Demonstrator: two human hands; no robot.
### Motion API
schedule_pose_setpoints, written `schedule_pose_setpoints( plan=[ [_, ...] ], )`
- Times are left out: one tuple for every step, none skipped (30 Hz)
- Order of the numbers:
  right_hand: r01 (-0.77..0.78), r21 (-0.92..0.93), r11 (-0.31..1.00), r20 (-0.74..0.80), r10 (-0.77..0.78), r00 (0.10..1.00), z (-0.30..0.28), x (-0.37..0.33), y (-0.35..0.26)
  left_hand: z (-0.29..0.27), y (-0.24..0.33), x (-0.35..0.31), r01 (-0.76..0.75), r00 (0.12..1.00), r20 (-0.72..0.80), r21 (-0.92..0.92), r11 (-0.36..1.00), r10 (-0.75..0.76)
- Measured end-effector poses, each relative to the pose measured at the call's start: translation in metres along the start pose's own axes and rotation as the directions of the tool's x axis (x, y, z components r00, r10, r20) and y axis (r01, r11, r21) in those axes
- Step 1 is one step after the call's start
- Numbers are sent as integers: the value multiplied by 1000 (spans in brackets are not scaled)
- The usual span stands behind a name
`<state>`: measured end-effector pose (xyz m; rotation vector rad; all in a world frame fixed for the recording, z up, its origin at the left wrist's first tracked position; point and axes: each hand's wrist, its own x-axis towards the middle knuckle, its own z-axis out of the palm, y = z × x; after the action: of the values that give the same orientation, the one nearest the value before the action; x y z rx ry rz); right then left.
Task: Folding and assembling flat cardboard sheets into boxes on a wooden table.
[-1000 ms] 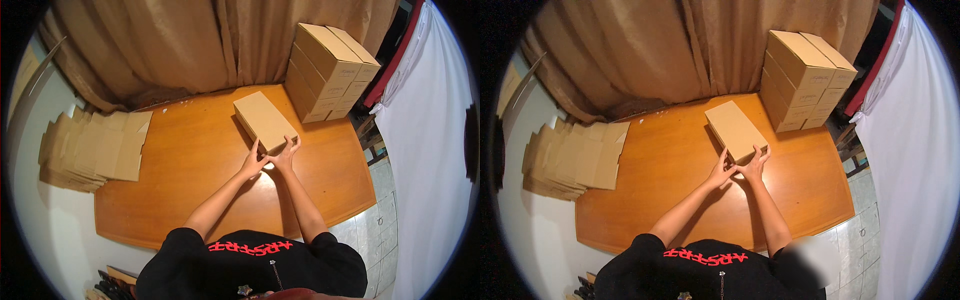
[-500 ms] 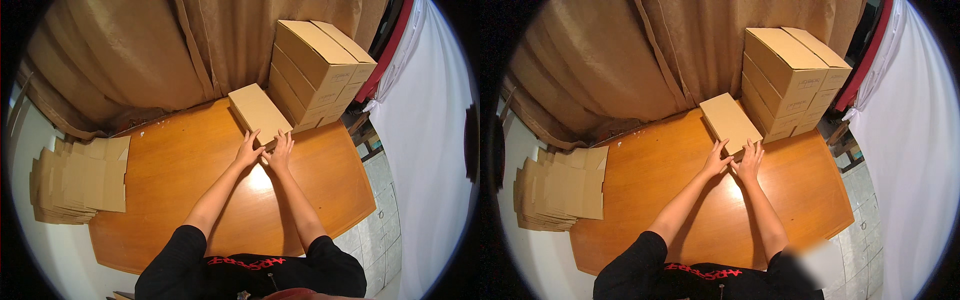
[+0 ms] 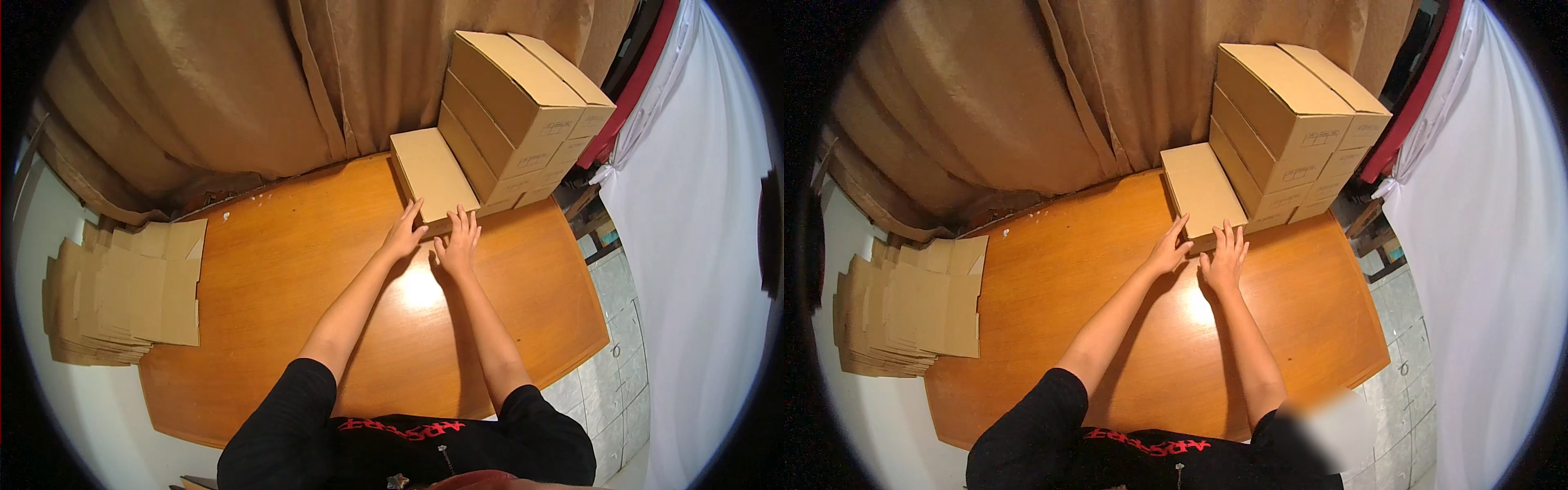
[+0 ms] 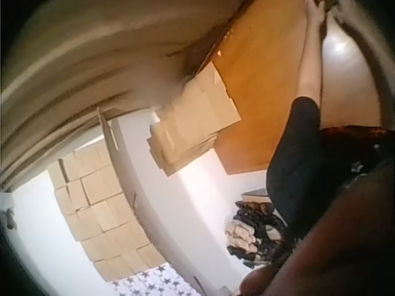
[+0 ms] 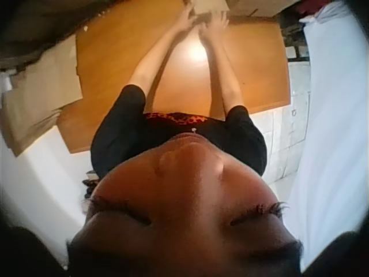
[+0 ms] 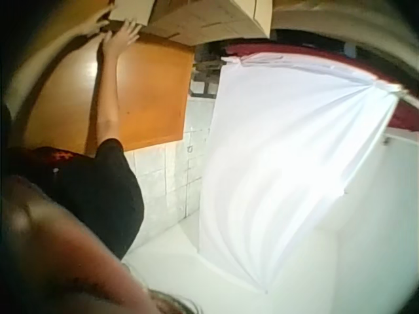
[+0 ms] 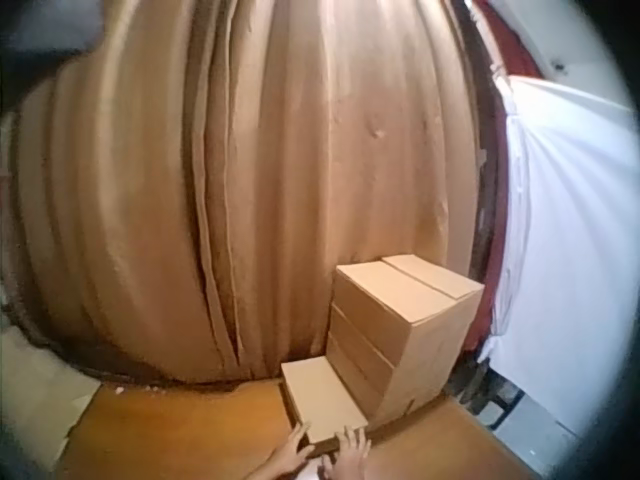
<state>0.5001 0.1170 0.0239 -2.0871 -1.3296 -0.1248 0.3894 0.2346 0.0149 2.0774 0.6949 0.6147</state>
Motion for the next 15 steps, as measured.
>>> schedule_pose_setpoints(
  plan=[
    [-20,-4,1000,2,20,1000,-1,1,3,0,2,-4,-11,1000,9,-44,999,11],
    [-38,-7,999,5,38,999,-2,1,4,0,5,-12,-5,999,35,-76,997,7],
    [-27,-4,1000,3,27,1000,-4,1,5,0,7,-21,-7,1000,23,-73,997,9],
    [-30,-10,999,7,30,1000,-6,1,4,-1,9,-32,32,999,44,-123,992,-27],
    [-31,-16,999,13,31,999,-7,0,3,-2,10,-44,73,996,65,-172,982,-62],
    [-43,-19,999,34,44,998,-8,-2,1,-3,10,-59,72,997,48,-170,983,-65],
    [-24,-12,1000,36,25,999,-8,-5,-3,-4,8,-76,113,994,30,-199,973,-110],
    [-35,-15,999,11,36,999,-7,-10,-9,-5,4,-94,156,987,10,-230,960,-158],
    [-46,-17,999,-11,46,999,-5,-16,-15,-8,0,-110,199,978,-9,-264,944,-209],
    [-14,-11,1000,4,14,1000,-4,-24,-26,-15,-2,-127,206,974,-36,-266,942,-224],
    [8,-2,1000,21,-8,1000,-2,-35,-37,-21,-6,-147,242,964,-44,-265,933,-262],
    [35,34,999,57,-37,998,3,-49,-50,-27,-9,-166,279,952,-52,-265,923,-303],
    [61,71,996,94,-68,993,7,-65,-64,-34,-9,-186,293,943,-76,-272,917,-324],
    [113,131,985,102,-127,987,13,-81,-77,-42,-8,-204,310,925,-130,-285,907,-357],
    [131,141,981,123,-148,981,19,-99,-89,-49,-6,-224,326,903,-183,-298,897,-389]
  ],
)
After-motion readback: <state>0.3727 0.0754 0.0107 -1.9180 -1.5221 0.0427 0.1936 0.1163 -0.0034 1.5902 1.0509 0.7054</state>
